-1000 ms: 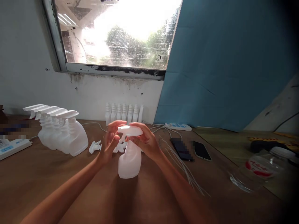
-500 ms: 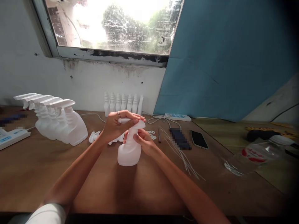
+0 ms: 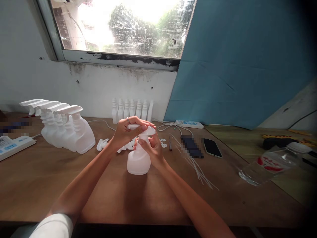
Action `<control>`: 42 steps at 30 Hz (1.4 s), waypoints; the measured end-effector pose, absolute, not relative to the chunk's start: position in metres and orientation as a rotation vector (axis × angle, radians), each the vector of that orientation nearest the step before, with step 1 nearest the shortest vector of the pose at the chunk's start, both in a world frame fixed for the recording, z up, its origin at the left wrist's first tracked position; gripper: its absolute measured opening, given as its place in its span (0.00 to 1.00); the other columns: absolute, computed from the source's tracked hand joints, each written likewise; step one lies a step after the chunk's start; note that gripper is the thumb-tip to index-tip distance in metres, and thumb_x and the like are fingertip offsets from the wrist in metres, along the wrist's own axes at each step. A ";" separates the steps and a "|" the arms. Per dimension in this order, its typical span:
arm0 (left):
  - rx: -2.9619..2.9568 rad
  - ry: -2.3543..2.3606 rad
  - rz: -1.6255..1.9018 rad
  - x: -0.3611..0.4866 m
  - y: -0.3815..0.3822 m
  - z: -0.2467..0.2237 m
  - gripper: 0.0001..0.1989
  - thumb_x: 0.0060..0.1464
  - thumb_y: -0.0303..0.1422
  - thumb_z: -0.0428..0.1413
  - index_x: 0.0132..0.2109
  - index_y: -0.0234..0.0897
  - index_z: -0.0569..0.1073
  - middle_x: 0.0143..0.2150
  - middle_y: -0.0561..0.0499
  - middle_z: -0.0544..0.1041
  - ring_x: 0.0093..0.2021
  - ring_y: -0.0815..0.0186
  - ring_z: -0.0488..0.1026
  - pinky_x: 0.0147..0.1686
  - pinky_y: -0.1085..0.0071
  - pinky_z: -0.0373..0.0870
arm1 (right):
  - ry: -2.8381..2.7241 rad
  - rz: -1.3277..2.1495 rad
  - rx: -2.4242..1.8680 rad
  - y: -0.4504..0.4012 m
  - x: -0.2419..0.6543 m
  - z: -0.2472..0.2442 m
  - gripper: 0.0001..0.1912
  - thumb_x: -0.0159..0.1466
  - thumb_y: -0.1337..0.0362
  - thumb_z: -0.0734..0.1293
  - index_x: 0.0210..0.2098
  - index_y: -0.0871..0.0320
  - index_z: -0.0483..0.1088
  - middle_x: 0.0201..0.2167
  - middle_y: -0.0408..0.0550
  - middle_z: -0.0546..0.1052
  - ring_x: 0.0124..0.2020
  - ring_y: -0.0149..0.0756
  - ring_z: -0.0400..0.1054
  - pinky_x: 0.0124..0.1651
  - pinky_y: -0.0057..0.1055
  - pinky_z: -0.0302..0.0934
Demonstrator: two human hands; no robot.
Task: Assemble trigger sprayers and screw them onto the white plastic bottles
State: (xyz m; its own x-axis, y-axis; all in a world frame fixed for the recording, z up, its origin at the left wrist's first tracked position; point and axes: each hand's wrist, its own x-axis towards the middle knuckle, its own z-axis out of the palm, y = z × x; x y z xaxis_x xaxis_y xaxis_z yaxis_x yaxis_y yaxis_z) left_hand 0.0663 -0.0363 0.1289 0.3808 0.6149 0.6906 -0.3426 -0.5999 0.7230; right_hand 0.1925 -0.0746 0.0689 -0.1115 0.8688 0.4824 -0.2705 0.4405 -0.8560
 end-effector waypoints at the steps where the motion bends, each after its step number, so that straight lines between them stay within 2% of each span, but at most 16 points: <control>1: 1.765 0.246 1.344 0.066 -0.037 0.129 0.11 0.50 0.37 0.62 0.32 0.32 0.73 0.39 0.42 0.80 0.41 0.57 0.78 0.34 0.64 0.77 | -1.338 1.072 -0.590 -0.075 0.192 0.069 0.24 0.58 0.54 0.70 0.49 0.51 0.59 0.27 0.41 0.72 0.26 0.34 0.69 0.31 0.34 0.66; 5: 1.797 0.230 1.312 0.065 -0.041 0.130 0.11 0.50 0.37 0.62 0.31 0.32 0.73 0.39 0.42 0.80 0.41 0.56 0.78 0.34 0.64 0.77 | -1.326 1.136 -0.493 -0.075 0.192 0.066 0.19 0.60 0.50 0.66 0.44 0.54 0.62 0.28 0.45 0.73 0.28 0.37 0.70 0.32 0.36 0.66; 7: 1.804 0.240 1.332 0.065 -0.041 0.130 0.11 0.50 0.37 0.62 0.31 0.32 0.73 0.39 0.42 0.80 0.42 0.56 0.78 0.34 0.65 0.76 | -1.316 1.111 -0.523 -0.074 0.191 0.067 0.19 0.59 0.50 0.67 0.43 0.55 0.63 0.27 0.45 0.73 0.26 0.37 0.70 0.31 0.35 0.65; 10: 1.798 0.246 1.362 0.065 -0.039 0.129 0.10 0.51 0.36 0.62 0.32 0.32 0.73 0.39 0.42 0.80 0.42 0.57 0.78 0.35 0.65 0.76 | -1.328 1.070 -0.601 -0.073 0.190 0.072 0.28 0.54 0.52 0.72 0.47 0.53 0.60 0.26 0.41 0.72 0.24 0.35 0.69 0.30 0.34 0.65; 13: 1.782 0.206 1.361 0.066 -0.037 0.128 0.10 0.51 0.35 0.62 0.32 0.32 0.74 0.39 0.42 0.80 0.42 0.57 0.78 0.37 0.64 0.75 | -1.332 1.135 -0.571 -0.074 0.188 0.078 0.33 0.53 0.46 0.71 0.51 0.53 0.58 0.26 0.42 0.72 0.25 0.37 0.70 0.31 0.36 0.66; 18: 1.783 0.190 1.367 0.068 -0.037 0.128 0.08 0.51 0.34 0.62 0.31 0.32 0.73 0.38 0.42 0.81 0.42 0.56 0.78 0.40 0.61 0.75 | -1.320 1.075 -0.606 -0.073 0.190 0.075 0.25 0.54 0.52 0.73 0.45 0.55 0.62 0.24 0.41 0.72 0.23 0.35 0.68 0.28 0.34 0.65; 23: 1.780 0.248 1.355 0.067 -0.040 0.128 0.10 0.52 0.35 0.61 0.30 0.33 0.72 0.38 0.42 0.81 0.44 0.56 0.77 0.43 0.59 0.75 | -1.396 1.089 -0.489 -0.074 0.196 0.066 0.14 0.62 0.52 0.65 0.37 0.57 0.65 0.29 0.47 0.73 0.28 0.38 0.71 0.32 0.36 0.65; 28: 1.748 0.294 1.374 0.069 -0.043 0.125 0.10 0.53 0.36 0.60 0.31 0.33 0.73 0.39 0.42 0.80 0.43 0.56 0.77 0.39 0.62 0.77 | -1.341 0.982 -0.573 -0.077 0.190 0.067 0.13 0.60 0.56 0.68 0.38 0.56 0.64 0.27 0.45 0.73 0.25 0.36 0.70 0.29 0.34 0.65; 30: 1.737 0.324 1.362 0.069 -0.045 0.125 0.10 0.53 0.37 0.59 0.34 0.33 0.72 0.41 0.42 0.80 0.40 0.58 0.78 0.34 0.66 0.77 | -1.317 0.975 -0.596 -0.077 0.187 0.069 0.14 0.59 0.56 0.69 0.38 0.56 0.64 0.25 0.43 0.72 0.24 0.35 0.69 0.28 0.34 0.65; 33: 1.711 0.334 1.347 0.065 -0.048 0.124 0.15 0.54 0.38 0.59 0.47 0.36 0.69 0.48 0.41 0.77 0.41 0.59 0.77 0.30 0.69 0.76 | -1.289 1.045 -0.608 -0.076 0.188 0.073 0.16 0.57 0.56 0.71 0.39 0.55 0.65 0.25 0.42 0.72 0.24 0.34 0.68 0.28 0.33 0.64; 35: 1.694 0.318 1.347 0.058 -0.050 0.118 0.22 0.56 0.40 0.57 0.55 0.41 0.63 0.55 0.40 0.72 0.50 0.57 0.74 0.35 0.68 0.76 | -1.304 1.146 -0.620 -0.077 0.193 0.079 0.17 0.55 0.56 0.72 0.39 0.55 0.66 0.26 0.42 0.72 0.25 0.33 0.68 0.30 0.31 0.63; 38: 1.694 0.356 1.333 0.042 -0.059 0.093 0.26 0.58 0.40 0.55 0.60 0.44 0.59 0.63 0.40 0.64 0.60 0.55 0.65 0.51 0.60 0.71 | -1.383 1.328 -0.657 -0.082 0.203 0.092 0.15 0.52 0.60 0.73 0.37 0.56 0.68 0.27 0.42 0.72 0.27 0.33 0.67 0.32 0.29 0.61; 40: 1.700 0.431 1.289 0.032 -0.069 0.068 0.30 0.55 0.39 0.58 0.62 0.47 0.57 0.65 0.42 0.60 0.61 0.54 0.63 0.58 0.56 0.65 | -1.449 1.466 -0.685 -0.087 0.211 0.099 0.15 0.49 0.63 0.73 0.35 0.57 0.70 0.26 0.41 0.71 0.29 0.32 0.66 0.32 0.27 0.60; 42: 1.706 0.524 1.151 0.024 -0.083 0.041 0.33 0.53 0.37 0.60 0.63 0.52 0.57 0.65 0.45 0.60 0.59 0.52 0.65 0.58 0.53 0.65 | -1.480 1.560 -0.717 -0.092 0.215 0.103 0.15 0.47 0.66 0.73 0.35 0.58 0.71 0.25 0.40 0.71 0.28 0.32 0.65 0.31 0.26 0.58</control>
State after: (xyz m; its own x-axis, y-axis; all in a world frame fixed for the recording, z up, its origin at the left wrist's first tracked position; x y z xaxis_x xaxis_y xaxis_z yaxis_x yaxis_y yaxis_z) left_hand 0.0240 -0.0829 0.0409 0.4591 0.7636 0.4540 -0.1590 -0.4322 0.8876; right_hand 0.2154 -0.0925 0.1030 -0.4767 0.8672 0.1440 -0.1891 0.0588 -0.9802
